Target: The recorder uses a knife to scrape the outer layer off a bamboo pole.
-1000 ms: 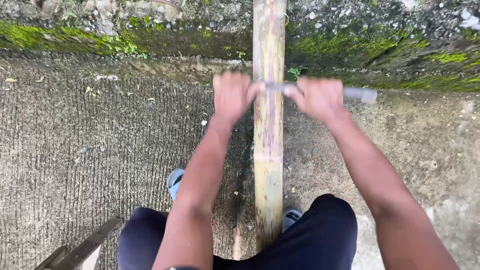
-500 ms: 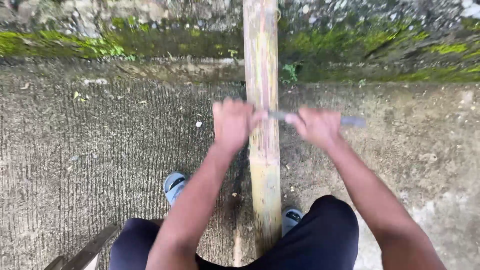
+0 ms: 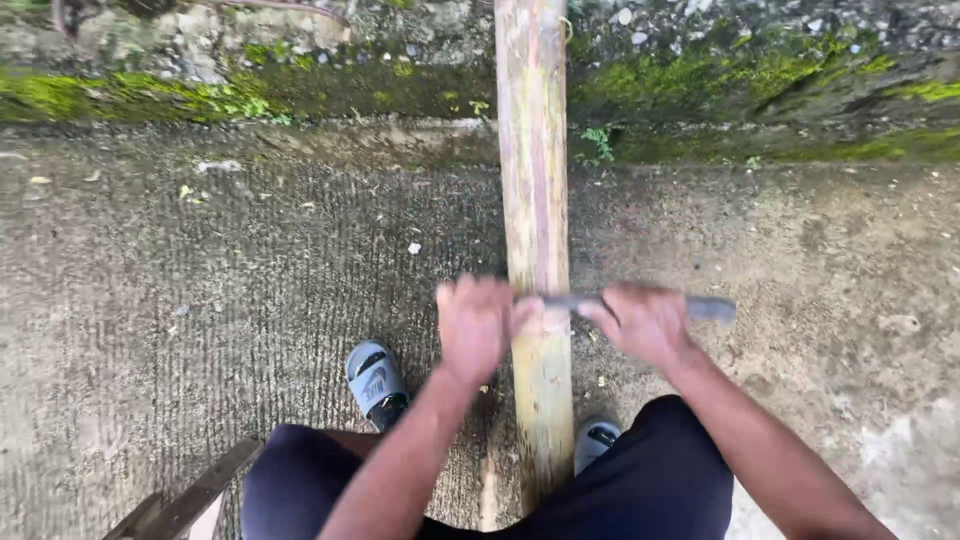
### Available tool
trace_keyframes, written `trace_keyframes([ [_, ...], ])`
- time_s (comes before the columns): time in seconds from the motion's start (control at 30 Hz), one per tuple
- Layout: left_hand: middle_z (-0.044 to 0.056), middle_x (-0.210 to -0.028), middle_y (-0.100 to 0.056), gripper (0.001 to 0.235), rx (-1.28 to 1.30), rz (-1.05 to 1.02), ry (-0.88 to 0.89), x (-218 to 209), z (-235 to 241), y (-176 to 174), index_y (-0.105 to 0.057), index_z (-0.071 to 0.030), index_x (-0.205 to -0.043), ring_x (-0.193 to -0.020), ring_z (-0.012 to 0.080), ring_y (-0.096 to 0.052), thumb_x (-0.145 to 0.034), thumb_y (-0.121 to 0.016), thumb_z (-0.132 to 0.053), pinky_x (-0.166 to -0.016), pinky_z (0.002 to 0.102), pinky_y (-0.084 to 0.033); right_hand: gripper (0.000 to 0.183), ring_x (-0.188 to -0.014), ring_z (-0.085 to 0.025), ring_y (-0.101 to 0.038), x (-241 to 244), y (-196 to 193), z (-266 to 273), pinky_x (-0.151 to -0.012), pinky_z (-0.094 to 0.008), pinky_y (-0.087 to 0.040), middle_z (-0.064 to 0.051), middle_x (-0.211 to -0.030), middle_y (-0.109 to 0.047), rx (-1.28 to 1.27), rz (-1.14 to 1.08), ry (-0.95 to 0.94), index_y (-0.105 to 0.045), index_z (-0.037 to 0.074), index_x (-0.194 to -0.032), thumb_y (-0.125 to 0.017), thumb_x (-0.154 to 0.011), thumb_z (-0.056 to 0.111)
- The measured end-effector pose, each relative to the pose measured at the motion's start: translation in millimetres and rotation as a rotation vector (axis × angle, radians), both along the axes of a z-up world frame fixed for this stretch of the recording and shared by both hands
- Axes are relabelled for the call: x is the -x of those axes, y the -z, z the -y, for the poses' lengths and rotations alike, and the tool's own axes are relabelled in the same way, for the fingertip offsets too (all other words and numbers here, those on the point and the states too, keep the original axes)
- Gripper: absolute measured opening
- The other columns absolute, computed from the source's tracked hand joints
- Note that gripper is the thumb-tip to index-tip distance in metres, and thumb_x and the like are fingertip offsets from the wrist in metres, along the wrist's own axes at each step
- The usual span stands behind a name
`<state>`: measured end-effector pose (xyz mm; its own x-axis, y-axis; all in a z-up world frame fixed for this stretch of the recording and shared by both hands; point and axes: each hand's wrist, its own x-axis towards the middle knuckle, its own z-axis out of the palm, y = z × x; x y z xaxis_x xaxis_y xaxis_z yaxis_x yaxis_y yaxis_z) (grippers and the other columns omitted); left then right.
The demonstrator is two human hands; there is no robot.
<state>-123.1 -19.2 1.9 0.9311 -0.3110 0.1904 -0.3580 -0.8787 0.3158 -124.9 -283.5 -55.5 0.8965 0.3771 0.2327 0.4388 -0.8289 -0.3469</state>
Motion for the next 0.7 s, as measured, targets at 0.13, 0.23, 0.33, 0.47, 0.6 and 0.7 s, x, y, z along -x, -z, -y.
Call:
trace_keyframes([
  [0.13, 0.002, -0.075, -0.06, 0.045, 0.049, 0.133, -0.035, -9.5, 2.4, 6.9, -0.07, -0.015, -0.08, -0.077, 0.0204, -0.052, -0.094, -0.057, -0.056, -0.075, 0.04, -0.033, 0.063, -0.05, -0.011, -0.043, -18.0, -4.5, 5.6, -0.044, -0.034, -0.036, 0.002, -0.061, -0.047, -0.061, 0.138, -0.111, -0.05, 0.018, -0.072, -0.035, -0.116, 0.061],
  [0.23, 0.005, -0.068, -0.062, 0.058, -0.036, 0.01, 0.0, -101.4, 1.1, -8.6, -0.068, -0.017, -0.07, -0.074, 0.0244, -0.055, -0.097, -0.049, -0.064, -0.077, 0.044, -0.035, 0.07, -0.035, -0.012, -0.028, -100.5, -1.9, 4.1, -0.033, -0.035, -0.025, 0.002, -0.046, -0.035, 0.235, 0.046, 0.015, -0.042, 0.019, -0.055, -0.032, -0.103, 0.069],
  [0.33, 0.006, -0.072, -0.065, 0.057, -0.05, 0.217, 0.048, -177.5, 0.4, -20.1, -0.073, -0.016, -0.08, -0.073, 0.0257, -0.055, -0.095, -0.051, -0.066, -0.072, 0.045, -0.035, 0.064, -0.043, -0.02, -0.047, -163.8, -20.5, -1.2, -0.04, -0.04, -0.036, -0.002, -0.056, -0.051, 0.093, 0.213, 0.086, -0.052, 0.015, -0.068, -0.046, -0.107, 0.065],
  [0.47, 0.005, -0.077, -0.065, 0.05, -0.048, 0.311, 0.047, -204.5, -0.8, -35.8, -0.072, -0.013, -0.081, -0.08, 0.0246, -0.056, -0.091, -0.063, -0.061, -0.077, 0.043, -0.036, 0.055, -0.056, -0.028, -0.062, -189.9, -38.5, -10.5, -0.054, -0.047, -0.045, -0.008, -0.067, -0.064, 0.02, 0.155, 0.153, -0.064, 0.012, -0.078, -0.061, -0.104, 0.06],
  [0.6, 0.005, -0.076, -0.063, 0.05, -0.069, 0.237, 0.002, -195.1, 3.7, -41.0, -0.073, -0.011, -0.082, -0.079, 0.0238, -0.054, -0.09, -0.065, -0.06, -0.077, 0.043, -0.036, 0.053, -0.054, -0.026, -0.062, -189.7, -28.8, -9.5, -0.056, -0.048, -0.045, -0.006, -0.066, -0.065, 0.007, 0.013, 0.176, -0.067, 0.013, -0.08, -0.061, -0.102, 0.061],
  [0.7, 0.005, -0.078, -0.064, 0.051, -0.092, 0.265, 0.017, -194.6, 6.3, -45.8, -0.074, -0.011, -0.084, -0.08, 0.0229, -0.053, -0.091, -0.065, -0.06, -0.078, 0.043, -0.036, 0.057, -0.051, -0.025, -0.061, -189.7, -28.3, -9.9, -0.057, -0.047, -0.045, -0.005, -0.062, -0.063, 0.053, -0.065, 0.196, -0.066, 0.013, -0.078, -0.059, -0.103, 0.063],
])
